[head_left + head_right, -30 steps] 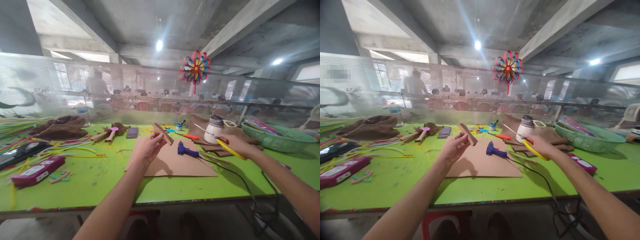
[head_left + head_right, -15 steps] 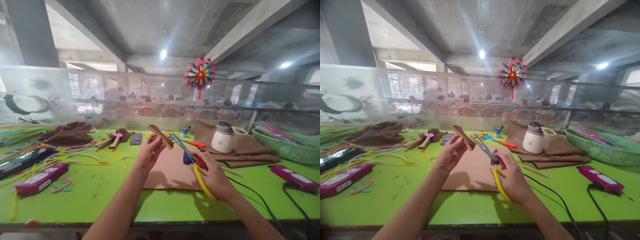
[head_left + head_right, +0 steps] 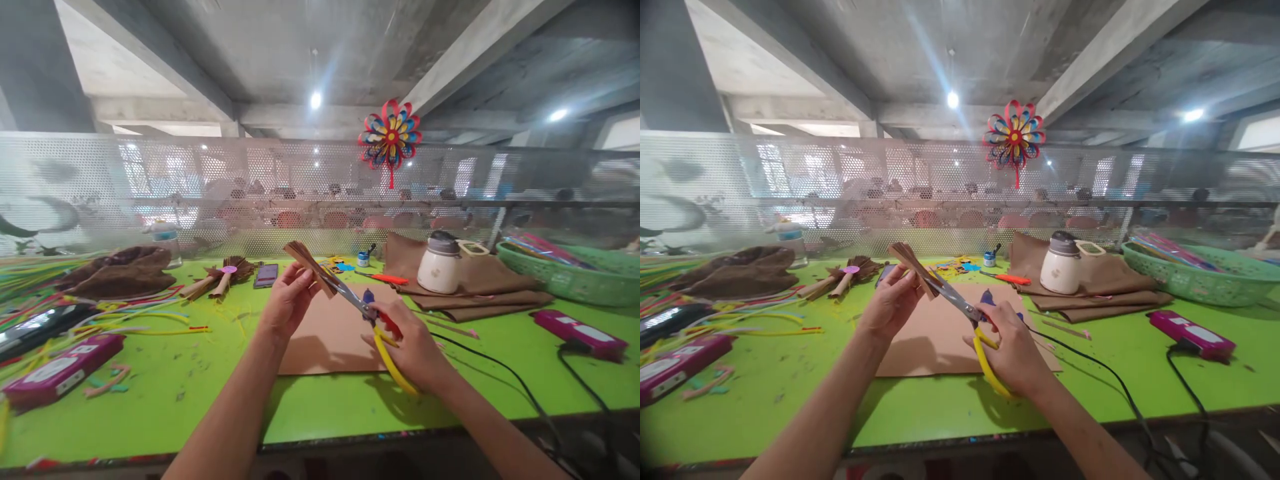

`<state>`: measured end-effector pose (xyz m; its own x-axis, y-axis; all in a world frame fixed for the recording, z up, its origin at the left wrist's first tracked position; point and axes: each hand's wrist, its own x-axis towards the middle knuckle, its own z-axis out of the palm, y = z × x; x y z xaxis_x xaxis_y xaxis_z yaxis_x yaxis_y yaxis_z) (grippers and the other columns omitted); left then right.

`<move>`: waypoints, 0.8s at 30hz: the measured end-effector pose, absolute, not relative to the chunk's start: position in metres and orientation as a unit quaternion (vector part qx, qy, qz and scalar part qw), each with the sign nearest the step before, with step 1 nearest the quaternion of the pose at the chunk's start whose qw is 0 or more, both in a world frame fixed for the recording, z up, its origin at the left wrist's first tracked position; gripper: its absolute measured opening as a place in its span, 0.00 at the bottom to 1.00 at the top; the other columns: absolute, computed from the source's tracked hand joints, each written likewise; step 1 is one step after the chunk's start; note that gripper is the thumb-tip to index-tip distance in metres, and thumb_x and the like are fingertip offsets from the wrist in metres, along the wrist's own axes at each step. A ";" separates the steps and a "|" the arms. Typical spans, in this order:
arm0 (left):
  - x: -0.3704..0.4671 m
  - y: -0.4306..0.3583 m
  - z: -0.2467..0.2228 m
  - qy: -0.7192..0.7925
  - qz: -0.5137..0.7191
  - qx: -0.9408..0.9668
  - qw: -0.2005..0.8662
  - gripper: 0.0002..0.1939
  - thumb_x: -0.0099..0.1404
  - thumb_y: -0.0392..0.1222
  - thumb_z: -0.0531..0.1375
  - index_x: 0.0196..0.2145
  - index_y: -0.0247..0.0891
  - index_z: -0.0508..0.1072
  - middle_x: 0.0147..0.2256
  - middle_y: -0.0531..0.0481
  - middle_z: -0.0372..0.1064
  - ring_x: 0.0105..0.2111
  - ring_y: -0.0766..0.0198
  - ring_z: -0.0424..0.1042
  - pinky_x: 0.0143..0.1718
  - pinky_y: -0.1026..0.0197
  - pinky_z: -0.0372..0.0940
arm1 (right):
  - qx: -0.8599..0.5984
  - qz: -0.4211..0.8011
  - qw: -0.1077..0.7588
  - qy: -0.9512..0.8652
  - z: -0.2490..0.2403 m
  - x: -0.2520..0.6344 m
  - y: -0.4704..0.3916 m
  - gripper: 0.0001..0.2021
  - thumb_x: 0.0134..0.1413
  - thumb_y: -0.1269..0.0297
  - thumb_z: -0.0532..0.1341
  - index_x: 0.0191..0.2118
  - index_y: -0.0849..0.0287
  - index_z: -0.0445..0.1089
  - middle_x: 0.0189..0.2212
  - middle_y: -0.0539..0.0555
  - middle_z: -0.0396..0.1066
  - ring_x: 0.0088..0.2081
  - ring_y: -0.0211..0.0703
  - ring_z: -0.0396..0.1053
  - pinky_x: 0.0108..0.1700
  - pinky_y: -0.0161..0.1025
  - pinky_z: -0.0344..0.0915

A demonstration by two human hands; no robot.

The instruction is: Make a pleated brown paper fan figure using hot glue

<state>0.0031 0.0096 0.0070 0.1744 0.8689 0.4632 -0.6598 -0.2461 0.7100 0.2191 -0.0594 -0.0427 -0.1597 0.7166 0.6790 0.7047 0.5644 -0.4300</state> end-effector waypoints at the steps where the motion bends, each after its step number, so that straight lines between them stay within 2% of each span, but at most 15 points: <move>1: 0.003 0.010 0.007 0.112 0.633 0.470 0.604 0.12 0.53 0.34 0.65 0.37 0.36 0.71 0.34 0.49 0.71 0.35 0.66 0.71 0.41 0.61 0.64 | -0.465 0.006 0.450 -0.762 -0.043 0.220 -0.059 0.22 0.48 0.56 0.62 0.50 0.55 0.63 0.35 0.55 0.65 0.32 0.43 0.64 0.38 0.42 0.66; 6: 0.002 0.011 0.007 0.110 0.631 0.468 0.608 0.12 0.53 0.33 0.65 0.36 0.36 0.71 0.33 0.50 0.71 0.34 0.68 0.70 0.39 0.63 0.64 | -0.460 0.013 0.444 -0.768 -0.045 0.222 -0.058 0.21 0.48 0.56 0.62 0.49 0.55 0.64 0.33 0.54 0.65 0.33 0.44 0.64 0.40 0.43 0.66; 15: 0.003 0.011 0.006 0.113 0.625 0.467 0.616 0.12 0.52 0.33 0.65 0.36 0.35 0.72 0.33 0.49 0.71 0.34 0.67 0.70 0.40 0.61 0.65 | -0.448 0.013 0.450 -0.773 -0.044 0.223 -0.062 0.20 0.49 0.57 0.62 0.49 0.55 0.65 0.32 0.54 0.65 0.30 0.42 0.64 0.35 0.40 0.66; 24: 0.003 0.011 0.006 0.110 0.624 0.467 0.617 0.11 0.53 0.32 0.64 0.35 0.35 0.72 0.32 0.50 0.71 0.33 0.68 0.70 0.40 0.62 0.64 | -0.451 0.009 0.446 -0.773 -0.047 0.223 -0.062 0.20 0.49 0.57 0.62 0.49 0.54 0.63 0.34 0.54 0.64 0.32 0.43 0.64 0.38 0.42 0.66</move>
